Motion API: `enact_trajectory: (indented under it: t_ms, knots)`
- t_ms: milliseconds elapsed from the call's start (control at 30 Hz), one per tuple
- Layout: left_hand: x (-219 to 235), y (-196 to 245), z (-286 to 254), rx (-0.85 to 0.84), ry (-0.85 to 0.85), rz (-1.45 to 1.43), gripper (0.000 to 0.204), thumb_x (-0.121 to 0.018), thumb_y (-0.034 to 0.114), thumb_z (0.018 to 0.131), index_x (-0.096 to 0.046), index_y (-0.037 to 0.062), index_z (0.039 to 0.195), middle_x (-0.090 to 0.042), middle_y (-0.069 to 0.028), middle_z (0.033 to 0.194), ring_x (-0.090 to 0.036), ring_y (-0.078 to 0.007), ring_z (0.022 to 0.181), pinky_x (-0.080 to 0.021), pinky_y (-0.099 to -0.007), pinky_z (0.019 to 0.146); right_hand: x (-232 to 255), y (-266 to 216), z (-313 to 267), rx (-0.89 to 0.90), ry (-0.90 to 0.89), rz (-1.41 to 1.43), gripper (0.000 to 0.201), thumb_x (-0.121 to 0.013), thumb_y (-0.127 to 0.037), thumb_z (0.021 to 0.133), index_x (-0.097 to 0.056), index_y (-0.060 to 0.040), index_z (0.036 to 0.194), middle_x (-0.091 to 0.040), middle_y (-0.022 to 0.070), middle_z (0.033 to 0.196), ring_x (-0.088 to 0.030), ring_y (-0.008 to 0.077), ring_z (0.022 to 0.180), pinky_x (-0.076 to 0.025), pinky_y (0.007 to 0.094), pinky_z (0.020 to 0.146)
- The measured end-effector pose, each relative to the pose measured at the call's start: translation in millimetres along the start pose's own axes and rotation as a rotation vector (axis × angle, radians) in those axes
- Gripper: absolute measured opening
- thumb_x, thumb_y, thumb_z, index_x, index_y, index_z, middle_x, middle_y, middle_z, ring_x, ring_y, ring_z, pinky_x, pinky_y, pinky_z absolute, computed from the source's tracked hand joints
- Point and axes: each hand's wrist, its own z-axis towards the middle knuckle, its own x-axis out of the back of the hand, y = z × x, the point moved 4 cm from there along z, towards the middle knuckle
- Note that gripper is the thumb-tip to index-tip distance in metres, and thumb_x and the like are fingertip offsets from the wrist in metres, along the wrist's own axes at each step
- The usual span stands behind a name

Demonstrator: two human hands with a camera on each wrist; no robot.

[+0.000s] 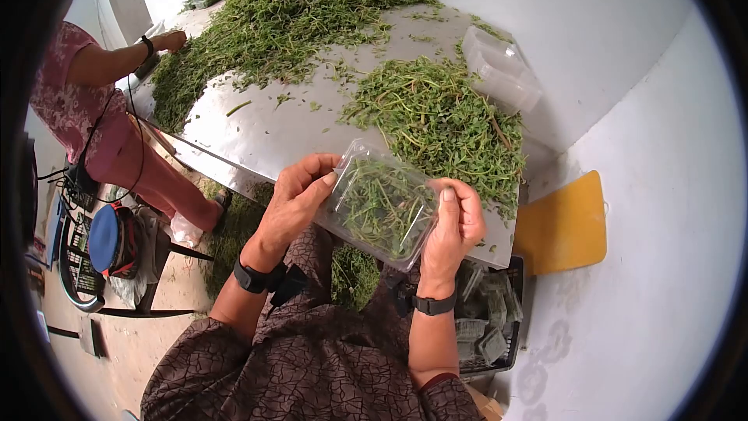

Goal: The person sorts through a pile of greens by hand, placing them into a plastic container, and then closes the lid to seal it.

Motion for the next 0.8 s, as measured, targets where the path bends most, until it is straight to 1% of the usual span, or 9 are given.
enact_trajectory:
  t_ms: [67,100,167,200,267,367,467,633,800]
  knots:
    - [-2,3,-3,0.018,-0.012,-0.012,0.026,-0.053,0.020,0.096,-0.058,-0.0004,0.111,-0.052,0.0061,0.081,-0.044,-0.0027,0.071,-0.037,-0.0200,0.064,0,0,0,-0.078,0.001,0.069,0.012,-0.055,-0.004,0.093,-0.061,-0.0001,0.103,-0.066,0.0026,0.085,-0.042,0.0006,0.064,-0.030,0.0175,0.057]
    - [-2,7,-5,-0.009,0.004,-0.008,0.022,-0.054,0.019,0.095,-0.058,-0.0009,0.104,-0.050,0.0057,0.077,-0.043,-0.0029,0.069,-0.036,-0.0202,0.060,1,-2,-1,-0.078,0.004,0.068,0.012,-0.055,-0.004,0.093,-0.061,-0.0001,0.103,-0.066,0.0026,0.085,-0.042,0.0006,0.064,-0.030,0.0175,0.057]
    - [-1,11,-10,-0.033,0.020,-0.003,0.020,-0.054,0.019,0.095,-0.057,-0.0013,0.097,-0.049,0.0053,0.072,-0.042,-0.0031,0.067,-0.035,-0.0203,0.057,0,-4,-5,-0.095,-0.030,0.082,0.012,-0.055,0.000,0.092,-0.058,0.0004,0.103,-0.068,0.0072,0.089,-0.055,0.0050,0.073,-0.040,0.0182,0.064]
    - [1,13,-13,-0.026,0.024,0.041,0.021,-0.054,0.020,0.095,-0.056,-0.0006,0.095,-0.048,0.0057,0.072,-0.040,-0.0026,0.066,-0.034,-0.0203,0.056,0,-5,-7,-0.099,-0.031,0.081,0.012,-0.055,0.000,0.092,-0.058,0.0004,0.103,-0.068,0.0072,0.089,-0.055,0.0050,0.073,-0.040,0.0182,0.064]
    - [3,14,-18,-0.013,0.028,0.085,0.022,-0.055,0.022,0.096,-0.054,0.0001,0.093,-0.047,0.0060,0.072,-0.039,-0.0022,0.065,-0.033,-0.0202,0.055,-2,-9,-12,-0.074,-0.095,0.152,0.009,-0.056,0.002,0.091,-0.058,0.0017,0.100,-0.068,0.0101,0.091,-0.064,0.0133,0.084,-0.048,0.0226,0.076]
    - [3,17,-27,0.005,0.030,-0.006,0.023,-0.056,0.024,0.096,-0.055,0.0009,0.093,-0.047,0.0065,0.072,-0.038,-0.0017,0.064,-0.033,-0.0202,0.055,1,-18,-22,-0.095,-0.135,0.119,0.008,-0.056,0.002,0.090,-0.057,0.0025,0.098,-0.068,0.0118,0.091,-0.066,0.0175,0.086,-0.051,0.0272,0.081]
    - [4,23,-40,-0.009,0.041,0.019,0.024,-0.053,0.028,0.098,-0.058,0.0043,0.094,-0.046,0.0070,0.070,-0.039,-0.0017,0.059,-0.032,-0.0185,0.053,-3,-35,-34,-0.058,-0.149,0.145,0.008,-0.055,0.003,0.090,-0.057,0.0032,0.097,-0.068,0.0130,0.091,-0.066,0.0174,0.084,-0.052,0.0279,0.080]
    - [7,41,-65,0.032,0.022,0.004,0.019,-0.056,0.019,0.095,-0.055,0.0024,0.086,-0.047,0.0067,0.073,-0.038,-0.0025,0.066,-0.033,-0.0201,0.057,-1,-60,-49,-0.021,-0.156,0.146,0.011,-0.052,0.008,0.087,-0.055,0.0047,0.098,-0.067,0.0164,0.089,-0.066,0.0196,0.082,-0.053,0.0298,0.078]
    - [9,62,-86,-0.088,0.015,0.024,0.012,-0.056,0.011,0.093,-0.055,0.0018,0.085,-0.052,0.0021,0.075,-0.043,-0.0053,0.068,-0.037,-0.0216,0.062,-1,-84,-57,0.115,-0.209,0.127,0.012,-0.054,0.006,0.085,-0.054,0.0038,0.096,-0.067,0.0196,0.089,-0.063,0.0198,0.077,-0.052,0.0303,0.074]
